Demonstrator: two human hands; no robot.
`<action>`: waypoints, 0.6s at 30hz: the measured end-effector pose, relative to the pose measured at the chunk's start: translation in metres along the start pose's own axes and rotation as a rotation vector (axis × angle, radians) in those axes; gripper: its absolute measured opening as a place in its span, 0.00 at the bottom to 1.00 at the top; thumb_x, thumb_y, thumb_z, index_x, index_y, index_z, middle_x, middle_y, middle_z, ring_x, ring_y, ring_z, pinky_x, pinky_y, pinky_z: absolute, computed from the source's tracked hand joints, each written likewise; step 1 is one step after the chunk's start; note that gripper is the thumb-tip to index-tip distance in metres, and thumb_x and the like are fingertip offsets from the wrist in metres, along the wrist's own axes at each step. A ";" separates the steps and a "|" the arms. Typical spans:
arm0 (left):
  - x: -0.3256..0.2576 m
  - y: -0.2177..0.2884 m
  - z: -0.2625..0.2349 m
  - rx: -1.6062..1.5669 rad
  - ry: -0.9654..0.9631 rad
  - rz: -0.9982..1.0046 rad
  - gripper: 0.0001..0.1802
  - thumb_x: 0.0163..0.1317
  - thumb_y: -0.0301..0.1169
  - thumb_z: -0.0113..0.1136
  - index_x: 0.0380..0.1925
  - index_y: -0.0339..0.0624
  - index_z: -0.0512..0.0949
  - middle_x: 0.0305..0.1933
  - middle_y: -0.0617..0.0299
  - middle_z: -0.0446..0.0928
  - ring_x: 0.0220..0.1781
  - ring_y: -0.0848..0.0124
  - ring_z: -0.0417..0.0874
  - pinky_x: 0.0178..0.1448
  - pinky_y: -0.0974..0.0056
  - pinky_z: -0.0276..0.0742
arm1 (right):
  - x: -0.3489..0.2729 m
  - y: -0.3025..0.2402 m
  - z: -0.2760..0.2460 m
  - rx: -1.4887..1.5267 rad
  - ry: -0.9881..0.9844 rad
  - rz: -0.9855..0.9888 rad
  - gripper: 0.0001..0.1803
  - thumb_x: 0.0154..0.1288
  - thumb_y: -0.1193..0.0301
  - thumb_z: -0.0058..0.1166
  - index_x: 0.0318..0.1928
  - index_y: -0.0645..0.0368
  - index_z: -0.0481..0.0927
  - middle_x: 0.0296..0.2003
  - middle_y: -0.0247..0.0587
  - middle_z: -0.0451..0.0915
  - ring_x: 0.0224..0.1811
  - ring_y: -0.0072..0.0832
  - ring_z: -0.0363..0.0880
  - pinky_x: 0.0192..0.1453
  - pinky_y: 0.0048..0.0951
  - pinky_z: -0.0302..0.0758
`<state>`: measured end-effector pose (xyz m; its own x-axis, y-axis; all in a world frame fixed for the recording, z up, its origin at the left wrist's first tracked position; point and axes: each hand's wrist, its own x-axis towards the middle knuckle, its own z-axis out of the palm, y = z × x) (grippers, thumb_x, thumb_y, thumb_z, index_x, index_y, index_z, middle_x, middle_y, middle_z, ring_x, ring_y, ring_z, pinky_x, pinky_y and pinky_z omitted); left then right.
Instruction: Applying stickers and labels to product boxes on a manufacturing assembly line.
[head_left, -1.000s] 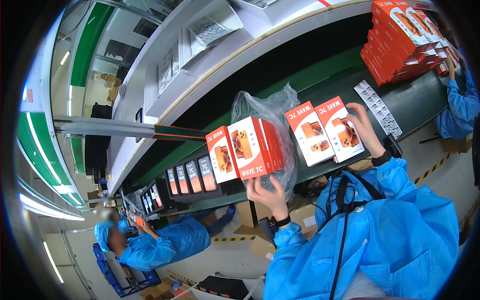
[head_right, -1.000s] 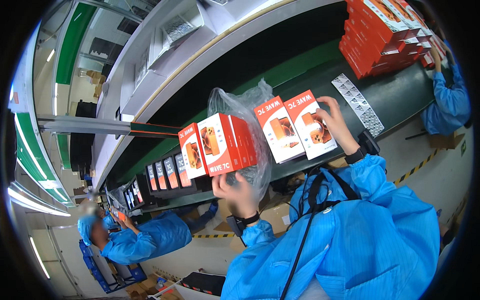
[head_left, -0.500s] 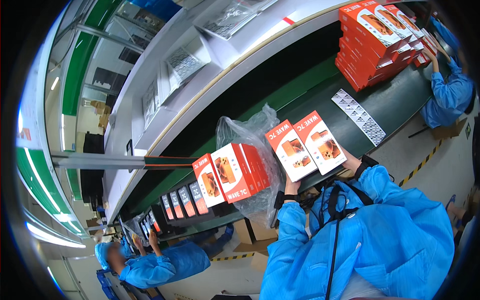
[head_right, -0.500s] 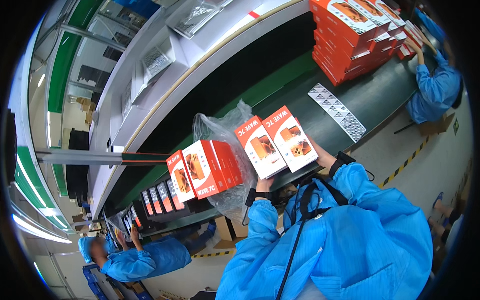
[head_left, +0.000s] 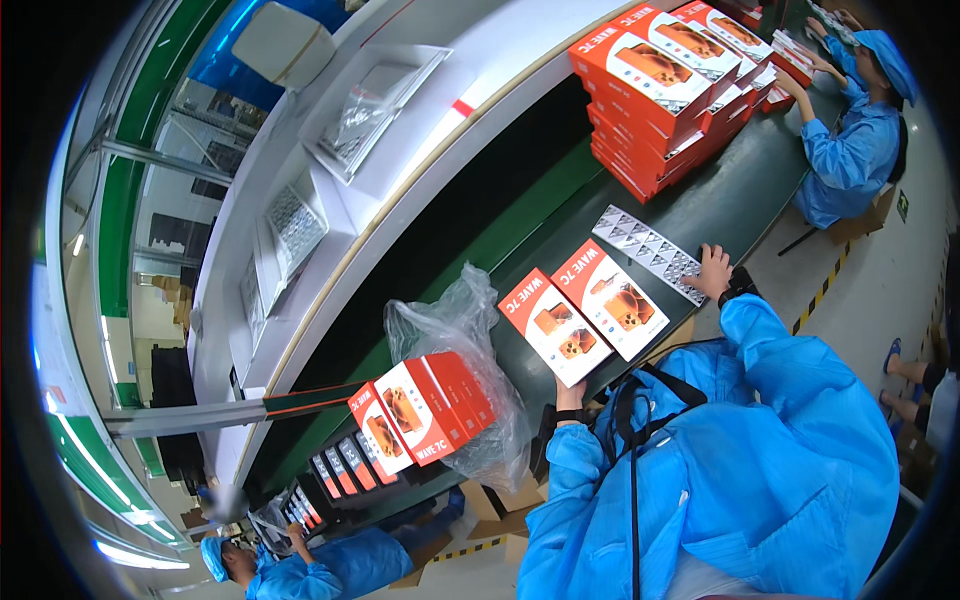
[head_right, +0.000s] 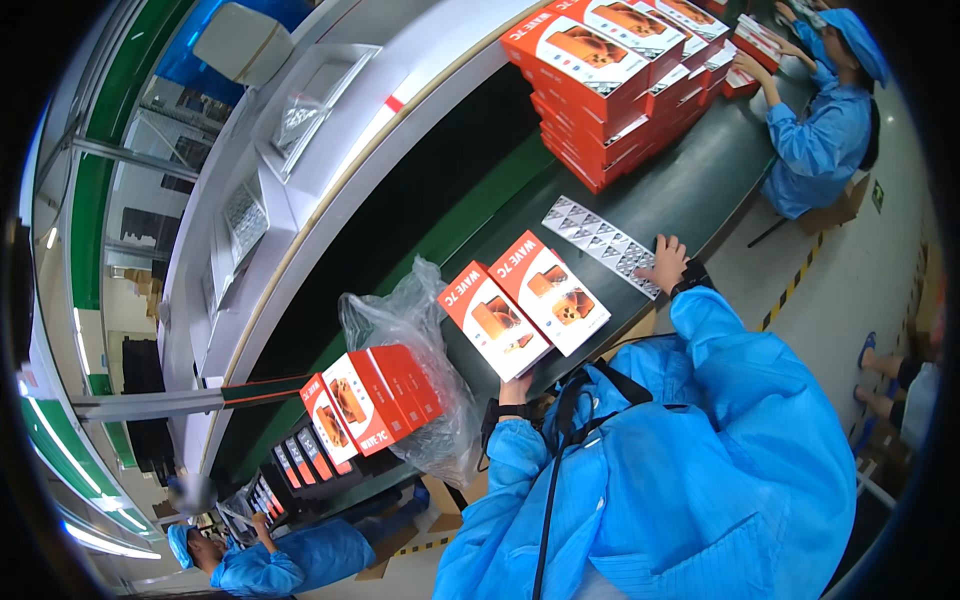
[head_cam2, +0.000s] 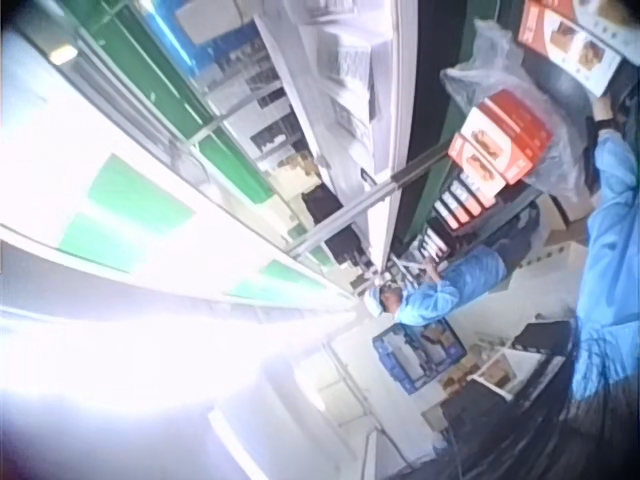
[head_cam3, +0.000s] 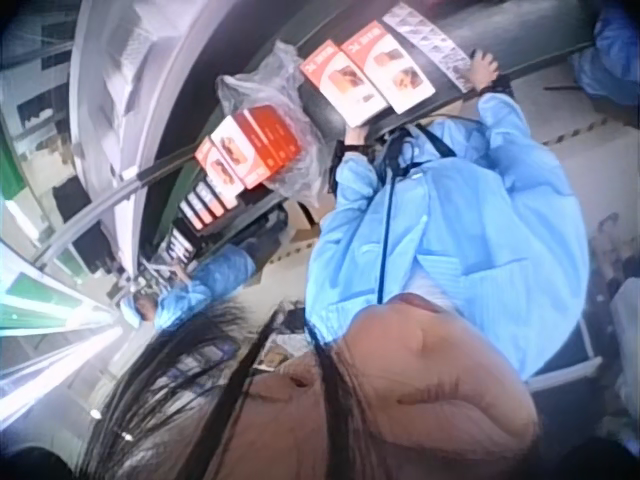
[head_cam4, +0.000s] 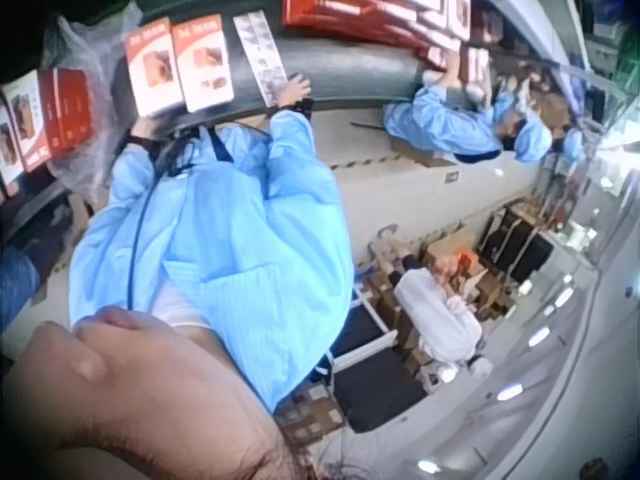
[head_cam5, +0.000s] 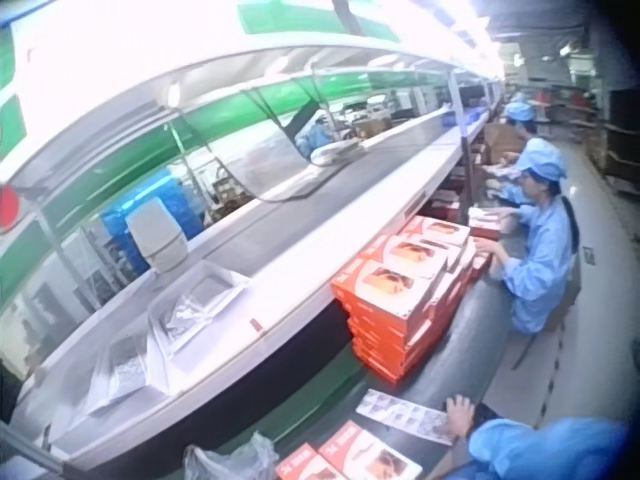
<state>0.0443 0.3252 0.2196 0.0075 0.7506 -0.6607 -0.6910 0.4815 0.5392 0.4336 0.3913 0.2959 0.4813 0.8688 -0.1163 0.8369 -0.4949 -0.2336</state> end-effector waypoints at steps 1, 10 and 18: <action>-0.003 -0.001 0.006 -0.034 0.021 0.010 0.25 0.69 0.46 0.43 0.58 0.40 0.66 0.57 0.60 0.73 0.55 0.64 0.77 0.58 0.58 0.74 | 0.000 0.000 -0.001 0.021 -0.067 0.029 0.50 0.37 0.55 0.74 0.60 0.57 0.61 0.55 0.49 0.67 0.55 0.50 0.67 0.54 0.51 0.67; -0.058 0.063 0.052 0.218 0.127 0.387 0.21 0.69 0.41 0.44 0.54 0.38 0.69 0.54 0.56 0.73 0.52 0.67 0.76 0.56 0.62 0.72 | 0.012 0.016 0.017 0.133 -0.178 -0.021 0.35 0.33 0.59 0.76 0.43 0.58 0.73 0.46 0.47 0.72 0.51 0.50 0.69 0.49 0.47 0.71; -0.195 0.125 0.203 1.314 0.720 1.326 0.11 0.61 0.25 0.52 0.42 0.30 0.70 0.42 0.51 0.73 0.45 0.59 0.73 0.53 0.61 0.68 | -0.001 -0.034 -0.100 1.028 -0.561 -0.420 0.16 0.50 0.76 0.65 0.36 0.63 0.71 0.29 0.36 0.78 0.33 0.21 0.76 0.38 0.26 0.73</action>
<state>0.1034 0.3313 0.5217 -0.4371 0.7279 0.5282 0.8348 0.1099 0.5394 0.4304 0.4059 0.4010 -0.1634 0.9687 -0.1867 0.1854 -0.1558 -0.9702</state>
